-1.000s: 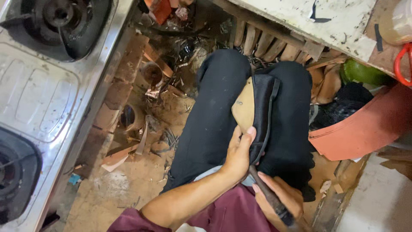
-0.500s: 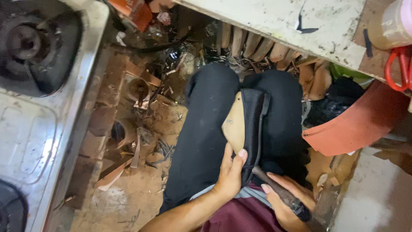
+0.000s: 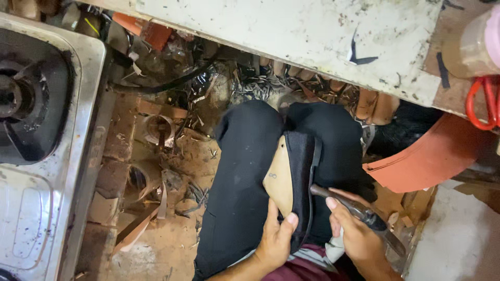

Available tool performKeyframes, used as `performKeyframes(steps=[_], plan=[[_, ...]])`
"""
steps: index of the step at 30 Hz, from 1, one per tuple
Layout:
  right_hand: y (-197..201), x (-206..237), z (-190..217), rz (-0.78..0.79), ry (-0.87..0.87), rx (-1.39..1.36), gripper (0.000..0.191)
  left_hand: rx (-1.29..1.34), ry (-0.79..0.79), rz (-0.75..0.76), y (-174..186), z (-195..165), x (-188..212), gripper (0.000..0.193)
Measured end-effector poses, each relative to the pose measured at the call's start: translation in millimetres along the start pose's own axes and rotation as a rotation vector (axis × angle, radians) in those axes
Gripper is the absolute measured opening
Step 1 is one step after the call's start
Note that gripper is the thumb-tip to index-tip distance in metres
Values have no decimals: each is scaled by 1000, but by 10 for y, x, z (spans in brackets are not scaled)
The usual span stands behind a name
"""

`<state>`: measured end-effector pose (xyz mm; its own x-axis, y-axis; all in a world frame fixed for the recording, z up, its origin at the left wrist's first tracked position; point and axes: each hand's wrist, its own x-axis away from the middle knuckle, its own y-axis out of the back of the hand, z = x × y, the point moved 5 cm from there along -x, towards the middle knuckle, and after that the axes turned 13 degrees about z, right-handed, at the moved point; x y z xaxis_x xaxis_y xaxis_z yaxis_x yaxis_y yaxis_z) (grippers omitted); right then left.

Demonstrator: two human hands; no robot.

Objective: The person sits on the floor with a shoe upper on their lap, applies adhesive to the sole and upper, presses the sole onto the shoe, and repeatedly hammers the sole edge to bond it, working the shoe over and turning it while hammering different sections.

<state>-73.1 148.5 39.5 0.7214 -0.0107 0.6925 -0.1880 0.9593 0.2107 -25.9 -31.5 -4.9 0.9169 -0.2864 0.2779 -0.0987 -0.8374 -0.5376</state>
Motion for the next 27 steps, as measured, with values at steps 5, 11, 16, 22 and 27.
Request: performKeyframes(steps=[5,11,16,22,27], plan=[[-27,-219,-53,-34,-146,-241,27,20,55,9,22,75,-13,75],[146,-352,-51,113,-38,-474,28,-60,31,87,-21,-43,20,79],[259,-87,-238,254,-33,-334,40,166,-45,114,322,-421,-446,83],[357,-108,-590,192,-38,-596,40,-37,111,209,330,-443,-987,33],[415,-252,-584,264,51,-749,29,-64,180,147,275,-472,-1283,16]])
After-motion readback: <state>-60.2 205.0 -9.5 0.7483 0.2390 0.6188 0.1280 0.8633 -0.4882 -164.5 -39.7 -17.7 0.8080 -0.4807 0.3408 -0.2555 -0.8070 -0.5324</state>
